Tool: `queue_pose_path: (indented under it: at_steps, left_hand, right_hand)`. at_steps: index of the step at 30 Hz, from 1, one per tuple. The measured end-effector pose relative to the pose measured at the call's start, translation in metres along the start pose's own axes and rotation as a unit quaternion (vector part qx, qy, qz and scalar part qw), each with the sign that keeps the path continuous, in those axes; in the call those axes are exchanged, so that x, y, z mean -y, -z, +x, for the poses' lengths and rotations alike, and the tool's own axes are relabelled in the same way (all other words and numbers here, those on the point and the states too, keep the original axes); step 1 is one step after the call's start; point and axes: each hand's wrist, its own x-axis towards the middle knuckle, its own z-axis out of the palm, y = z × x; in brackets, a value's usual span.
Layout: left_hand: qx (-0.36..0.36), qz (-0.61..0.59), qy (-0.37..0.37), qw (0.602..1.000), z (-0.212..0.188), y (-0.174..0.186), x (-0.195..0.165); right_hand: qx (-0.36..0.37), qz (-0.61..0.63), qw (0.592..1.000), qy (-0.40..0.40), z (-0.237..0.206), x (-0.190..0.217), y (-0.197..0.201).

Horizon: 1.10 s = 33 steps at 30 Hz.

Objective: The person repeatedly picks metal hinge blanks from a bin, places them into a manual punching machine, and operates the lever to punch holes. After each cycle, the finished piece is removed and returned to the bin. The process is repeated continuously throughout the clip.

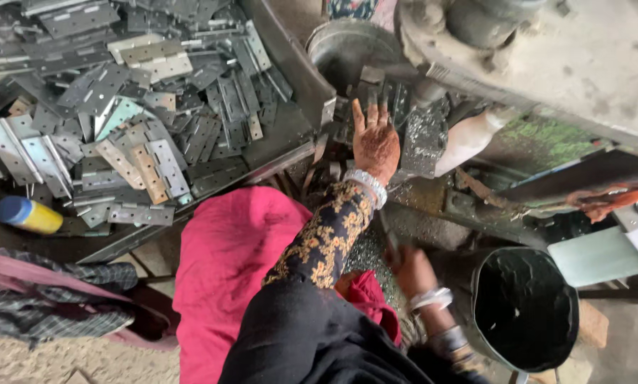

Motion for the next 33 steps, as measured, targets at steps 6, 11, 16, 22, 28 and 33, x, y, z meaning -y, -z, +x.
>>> queue_pose_path:
  at_steps: [6, 11, 16, 22, 28, 33]
  left_hand:
    - [-0.141, 0.003, -0.014, 0.99, -0.033, 0.008, 0.015]
    - [-0.08, -0.194, -0.127, 0.969, -0.074, 0.022, 0.099]
    - [-0.266, -0.048, 0.082, 0.959, -0.03, 0.002, 0.19]
    - [-0.148, 0.022, 0.198, 0.969, 0.061, -0.049, 0.219]
    - [-0.028, 0.103, 0.211, 0.972, 0.087, -0.065, 0.22]
    - [-0.11, 0.078, 0.228, 0.964, 0.076, -0.057, 0.224]
  right_hand:
    - [0.004, -0.027, 1.0, -0.013, -0.02, 0.01, -0.025]
    - [-0.103, 0.007, 0.994, -0.044, -0.015, 0.079, 0.043]
    - [-0.156, -0.064, 0.986, 0.006, 0.011, 0.134, 0.09]
    - [-0.11, -0.101, 0.988, -0.046, 0.038, 0.145, 0.087]
    - [-0.069, -0.064, 0.994, -0.06, 0.044, 0.134, 0.082]
    - [-0.066, -0.085, 0.992, -0.07, 0.038, 0.133, 0.084]
